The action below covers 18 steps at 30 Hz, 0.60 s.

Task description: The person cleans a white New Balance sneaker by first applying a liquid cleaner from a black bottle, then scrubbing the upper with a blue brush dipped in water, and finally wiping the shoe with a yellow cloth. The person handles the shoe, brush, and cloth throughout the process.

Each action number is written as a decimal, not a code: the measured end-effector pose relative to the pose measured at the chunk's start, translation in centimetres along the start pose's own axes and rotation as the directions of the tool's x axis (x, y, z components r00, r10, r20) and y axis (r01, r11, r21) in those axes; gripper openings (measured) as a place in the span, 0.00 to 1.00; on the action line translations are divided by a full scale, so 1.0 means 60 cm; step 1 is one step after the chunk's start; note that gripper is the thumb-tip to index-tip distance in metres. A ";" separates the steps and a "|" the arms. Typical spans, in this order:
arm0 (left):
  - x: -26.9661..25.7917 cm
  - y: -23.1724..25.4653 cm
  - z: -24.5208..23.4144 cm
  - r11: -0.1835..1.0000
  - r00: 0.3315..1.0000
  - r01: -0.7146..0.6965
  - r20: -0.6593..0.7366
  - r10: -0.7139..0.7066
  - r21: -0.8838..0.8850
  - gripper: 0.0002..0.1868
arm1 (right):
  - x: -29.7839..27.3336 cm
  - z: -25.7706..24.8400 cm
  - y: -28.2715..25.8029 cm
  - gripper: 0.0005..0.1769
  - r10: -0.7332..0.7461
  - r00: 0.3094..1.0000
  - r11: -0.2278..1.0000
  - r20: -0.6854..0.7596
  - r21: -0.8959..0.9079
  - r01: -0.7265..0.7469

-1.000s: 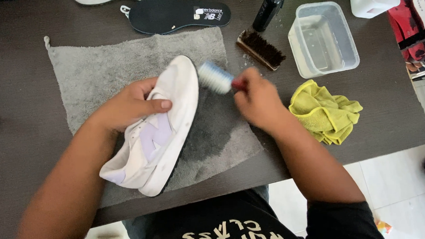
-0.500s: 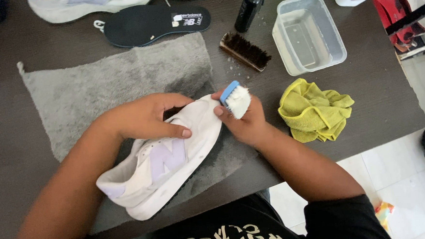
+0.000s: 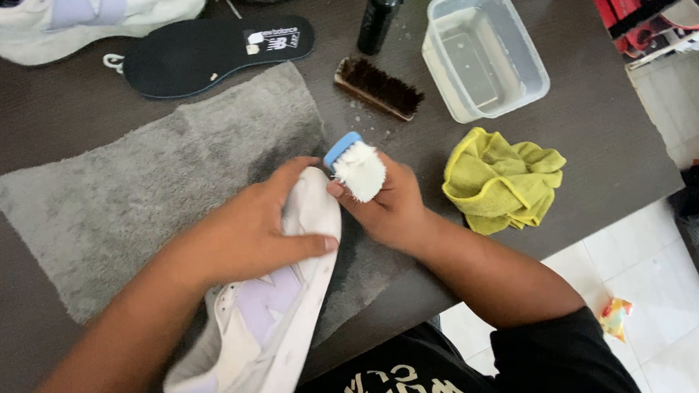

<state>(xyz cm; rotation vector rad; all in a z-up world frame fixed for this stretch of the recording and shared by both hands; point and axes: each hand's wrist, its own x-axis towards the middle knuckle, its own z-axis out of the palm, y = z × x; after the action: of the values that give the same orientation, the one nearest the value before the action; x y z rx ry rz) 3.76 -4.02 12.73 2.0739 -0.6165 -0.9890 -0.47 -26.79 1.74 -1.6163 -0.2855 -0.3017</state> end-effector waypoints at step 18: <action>0.018 -0.123 0.022 0.808 0.950 -0.310 -0.131 0.283 -0.501 0.55 | 0.113 -0.256 -0.091 0.17 -0.223 0.939 0.554 -0.260 -0.826 -0.098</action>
<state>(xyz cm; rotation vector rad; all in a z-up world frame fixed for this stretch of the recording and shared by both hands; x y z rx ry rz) 4.09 -0.79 5.87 1.4656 -0.5526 -0.8059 3.52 -41.73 10.21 -2.4632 0.1130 -0.8723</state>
